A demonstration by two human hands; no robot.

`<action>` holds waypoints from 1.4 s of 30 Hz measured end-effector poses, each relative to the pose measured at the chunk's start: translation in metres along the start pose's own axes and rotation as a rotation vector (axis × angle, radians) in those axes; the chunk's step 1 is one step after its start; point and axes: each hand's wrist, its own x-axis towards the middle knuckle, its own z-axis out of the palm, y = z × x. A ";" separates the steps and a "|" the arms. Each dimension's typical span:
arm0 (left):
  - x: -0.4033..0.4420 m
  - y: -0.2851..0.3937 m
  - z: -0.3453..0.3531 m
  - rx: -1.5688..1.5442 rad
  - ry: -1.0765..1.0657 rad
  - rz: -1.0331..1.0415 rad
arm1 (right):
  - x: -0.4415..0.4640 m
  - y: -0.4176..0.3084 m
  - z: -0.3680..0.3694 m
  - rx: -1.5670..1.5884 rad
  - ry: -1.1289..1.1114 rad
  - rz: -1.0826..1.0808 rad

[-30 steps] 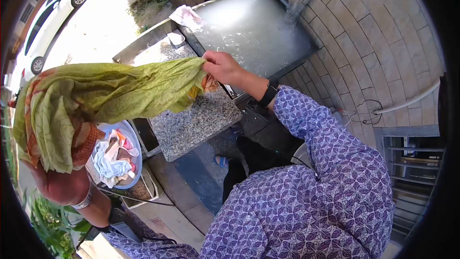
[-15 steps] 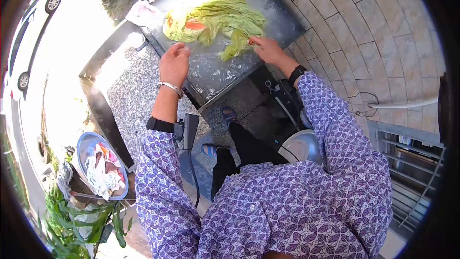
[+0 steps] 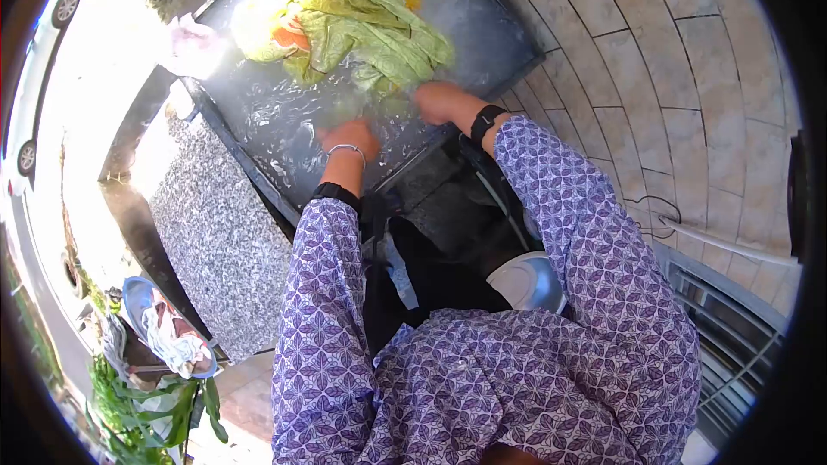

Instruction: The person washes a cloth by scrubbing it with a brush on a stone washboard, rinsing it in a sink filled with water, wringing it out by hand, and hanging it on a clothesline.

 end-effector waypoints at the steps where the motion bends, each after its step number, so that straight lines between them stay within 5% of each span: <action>1: 0.008 -0.005 0.000 0.098 -0.139 -0.043 | 0.002 0.002 -0.003 -0.016 0.008 -0.046; 3: 0.012 -0.016 0.003 0.203 -0.286 -0.088 | 0.000 0.008 -0.010 -0.023 0.014 -0.095; 5: 0.010 -0.026 0.003 0.157 -0.245 -0.027 | -0.016 0.027 -0.023 0.860 0.102 -0.182; 7: 0.005 -0.032 -0.007 0.154 -0.236 -0.036 | -0.033 0.046 -0.031 1.259 0.334 -0.212; 13: -0.008 -0.065 -0.049 0.159 -0.137 -0.184 | -0.079 0.093 -0.042 1.774 0.624 -0.071; 15: -0.018 -0.067 -0.055 0.191 -0.093 -0.227 | -0.080 0.106 -0.033 1.638 0.693 0.092; 17: -0.037 -0.059 -0.059 0.403 0.592 -0.065 | -0.079 0.107 -0.026 1.496 0.753 0.254; 19: -0.045 -0.027 -0.069 0.239 0.725 0.161 | -0.073 0.101 -0.016 1.288 0.793 0.215; 21: -0.048 0.015 -0.069 0.030 0.475 0.315 | -0.050 0.097 0.008 1.135 0.777 0.078; 25: -0.016 0.077 -0.040 -0.268 0.301 0.074 | -0.038 0.062 0.001 0.553 0.577 -0.087; 29: 0.012 0.073 -0.018 -0.177 0.336 -0.066 | -0.017 0.043 -0.005 0.143 0.348 0.070; 33: 0.044 0.033 0.008 -0.123 0.176 -0.102 | 0.010 0.065 0.014 0.099 0.279 0.192; 36: 0.049 -0.002 0.021 0.017 0.011 -0.016 | -0.017 0.075 -0.012 0.262 0.376 0.198; 38: 0.034 -0.018 0.021 0.036 0.083 0.077 | -0.034 0.080 -0.023 1.421 0.513 0.336; 42: 0.011 -0.037 -0.001 0.033 0.090 0.036 | -0.077 0.065 -0.061 1.818 0.715 0.167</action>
